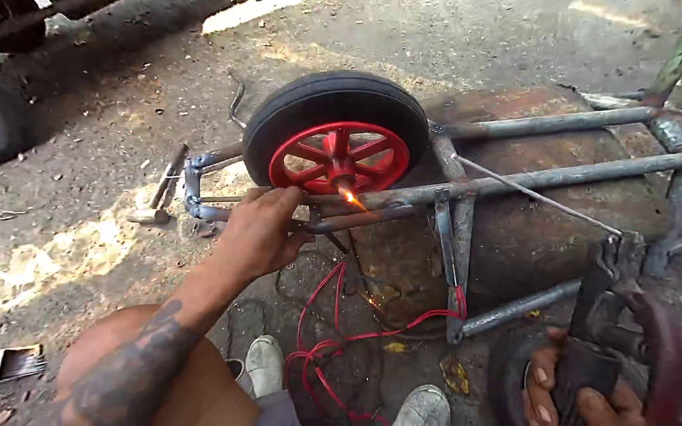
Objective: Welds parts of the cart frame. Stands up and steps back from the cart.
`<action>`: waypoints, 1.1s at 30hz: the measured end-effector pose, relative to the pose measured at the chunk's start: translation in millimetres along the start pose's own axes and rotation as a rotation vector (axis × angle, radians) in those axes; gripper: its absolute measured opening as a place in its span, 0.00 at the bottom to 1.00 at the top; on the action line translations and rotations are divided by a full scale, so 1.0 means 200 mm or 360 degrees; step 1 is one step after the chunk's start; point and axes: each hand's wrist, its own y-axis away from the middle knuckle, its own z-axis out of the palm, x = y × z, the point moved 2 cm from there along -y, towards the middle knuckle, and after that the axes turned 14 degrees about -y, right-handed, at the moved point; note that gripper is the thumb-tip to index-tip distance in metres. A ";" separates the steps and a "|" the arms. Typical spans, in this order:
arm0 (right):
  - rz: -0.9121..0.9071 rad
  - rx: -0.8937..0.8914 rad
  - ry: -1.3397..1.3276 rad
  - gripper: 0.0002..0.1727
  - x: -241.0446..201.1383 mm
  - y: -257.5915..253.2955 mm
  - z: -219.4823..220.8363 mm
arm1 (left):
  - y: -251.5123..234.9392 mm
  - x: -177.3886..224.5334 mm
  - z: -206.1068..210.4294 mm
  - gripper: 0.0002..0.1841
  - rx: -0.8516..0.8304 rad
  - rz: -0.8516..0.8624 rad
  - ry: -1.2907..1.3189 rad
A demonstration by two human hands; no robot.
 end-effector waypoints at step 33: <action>-0.0112 -0.0928 0.2761 0.27 0.02 -0.04 0.54 | 0.62 0.24 -0.33 0.25 -0.1145 0.0607 0.0384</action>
